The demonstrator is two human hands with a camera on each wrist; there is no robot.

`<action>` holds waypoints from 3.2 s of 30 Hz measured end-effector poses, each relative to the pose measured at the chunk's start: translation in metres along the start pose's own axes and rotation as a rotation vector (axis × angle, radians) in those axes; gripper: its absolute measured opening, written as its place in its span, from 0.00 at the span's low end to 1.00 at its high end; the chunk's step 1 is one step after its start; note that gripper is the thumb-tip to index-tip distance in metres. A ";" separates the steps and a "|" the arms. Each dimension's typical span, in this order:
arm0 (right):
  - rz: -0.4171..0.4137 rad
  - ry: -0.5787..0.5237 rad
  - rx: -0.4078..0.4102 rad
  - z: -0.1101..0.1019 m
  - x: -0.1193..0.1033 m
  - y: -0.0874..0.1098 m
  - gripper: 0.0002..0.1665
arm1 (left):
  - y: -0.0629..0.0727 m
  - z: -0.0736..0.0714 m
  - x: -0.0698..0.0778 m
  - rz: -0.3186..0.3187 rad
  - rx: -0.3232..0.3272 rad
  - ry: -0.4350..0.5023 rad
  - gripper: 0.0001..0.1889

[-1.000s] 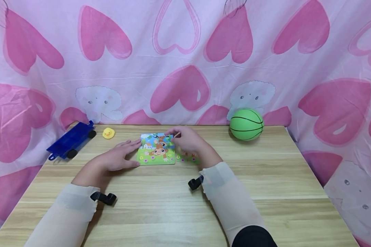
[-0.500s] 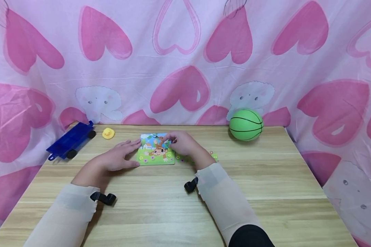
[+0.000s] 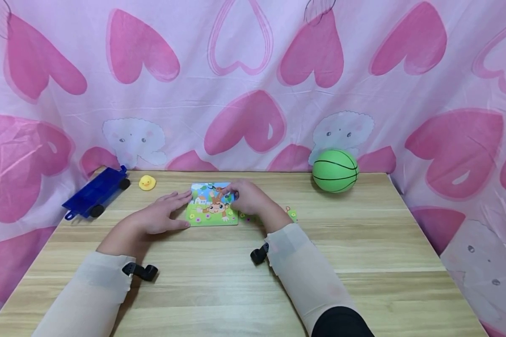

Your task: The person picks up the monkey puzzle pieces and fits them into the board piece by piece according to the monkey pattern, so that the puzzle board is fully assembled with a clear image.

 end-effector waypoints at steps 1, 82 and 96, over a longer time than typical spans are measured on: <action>0.004 0.008 -0.006 0.001 0.000 0.000 0.23 | 0.000 0.000 0.000 0.000 -0.001 0.000 0.49; 0.062 -0.123 -0.121 -0.030 0.047 0.037 0.29 | -0.001 0.001 0.000 -0.004 -0.011 -0.011 0.49; 0.040 -0.207 -0.054 -0.031 0.027 0.039 0.19 | -0.001 0.001 0.000 0.002 -0.003 -0.005 0.49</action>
Point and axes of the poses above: each hand's wrist, its own y-axis away from the middle knuckle, its own z-axis out of the palm, x = y × z, the point moved 10 cm from there along -y, towards the middle knuckle, and after that the axes turned 10 degrees about -y, right-handed, at the moved point
